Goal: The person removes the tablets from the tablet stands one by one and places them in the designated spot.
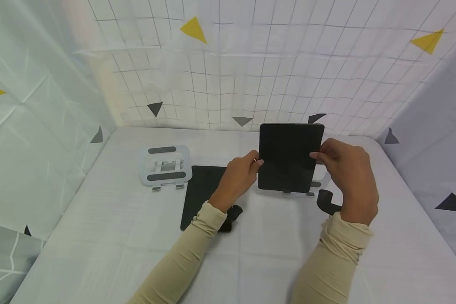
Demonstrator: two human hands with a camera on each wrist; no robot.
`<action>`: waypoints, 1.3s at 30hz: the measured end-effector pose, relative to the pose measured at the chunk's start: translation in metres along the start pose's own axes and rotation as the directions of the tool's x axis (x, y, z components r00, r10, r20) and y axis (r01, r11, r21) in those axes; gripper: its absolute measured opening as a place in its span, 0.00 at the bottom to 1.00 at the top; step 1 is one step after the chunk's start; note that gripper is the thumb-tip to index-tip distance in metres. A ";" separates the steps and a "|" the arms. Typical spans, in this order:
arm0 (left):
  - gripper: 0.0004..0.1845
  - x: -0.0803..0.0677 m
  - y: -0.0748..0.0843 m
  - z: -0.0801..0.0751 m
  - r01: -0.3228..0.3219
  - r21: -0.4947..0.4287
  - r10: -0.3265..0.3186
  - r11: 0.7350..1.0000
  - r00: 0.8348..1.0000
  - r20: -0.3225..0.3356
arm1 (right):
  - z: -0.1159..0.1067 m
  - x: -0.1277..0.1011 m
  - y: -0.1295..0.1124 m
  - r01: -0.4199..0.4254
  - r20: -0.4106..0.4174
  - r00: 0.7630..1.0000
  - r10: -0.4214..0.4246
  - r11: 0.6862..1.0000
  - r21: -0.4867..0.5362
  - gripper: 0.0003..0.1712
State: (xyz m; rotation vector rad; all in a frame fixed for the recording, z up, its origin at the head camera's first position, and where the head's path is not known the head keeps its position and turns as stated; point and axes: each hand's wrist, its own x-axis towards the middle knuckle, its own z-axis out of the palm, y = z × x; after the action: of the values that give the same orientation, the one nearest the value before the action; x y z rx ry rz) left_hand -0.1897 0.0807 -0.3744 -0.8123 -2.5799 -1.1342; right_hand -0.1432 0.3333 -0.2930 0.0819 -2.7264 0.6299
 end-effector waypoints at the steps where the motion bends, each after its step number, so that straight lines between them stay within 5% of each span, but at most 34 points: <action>1: 0.10 0.000 -0.001 -0.002 0.011 -0.010 -0.011 1.000 1.000 -0.002 | 0.001 0.000 -0.002 0.007 -0.003 1.000 -0.007 1.000 0.010 0.08; 10: 0.12 0.000 -0.009 -0.020 0.068 -0.097 -0.070 0.993 0.997 -0.017 | 0.008 0.005 -0.009 0.075 -0.006 0.997 -0.075 0.996 0.050 0.08; 20: 0.13 -0.001 -0.015 -0.033 0.131 -0.074 -0.131 0.989 0.991 0.012 | 0.019 0.011 -0.017 0.100 0.052 0.993 -0.104 0.993 0.065 0.09; 32: 0.15 0.001 -0.025 -0.047 0.226 -0.033 -0.222 0.973 0.969 0.113 | 0.033 0.022 -0.026 0.065 0.167 0.983 -0.082 0.993 0.101 0.13; 39: 0.16 -0.001 -0.031 -0.053 0.270 0.006 -0.268 0.963 0.951 0.156 | 0.044 0.032 -0.035 0.021 0.321 0.946 -0.041 0.998 0.065 0.18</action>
State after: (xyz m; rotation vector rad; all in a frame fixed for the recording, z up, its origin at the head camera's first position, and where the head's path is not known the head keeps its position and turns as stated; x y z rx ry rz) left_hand -0.2079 0.0245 -0.3572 -0.5840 -2.8849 -1.2073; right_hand -0.1828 0.2834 -0.3050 0.2642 -3.0109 0.7484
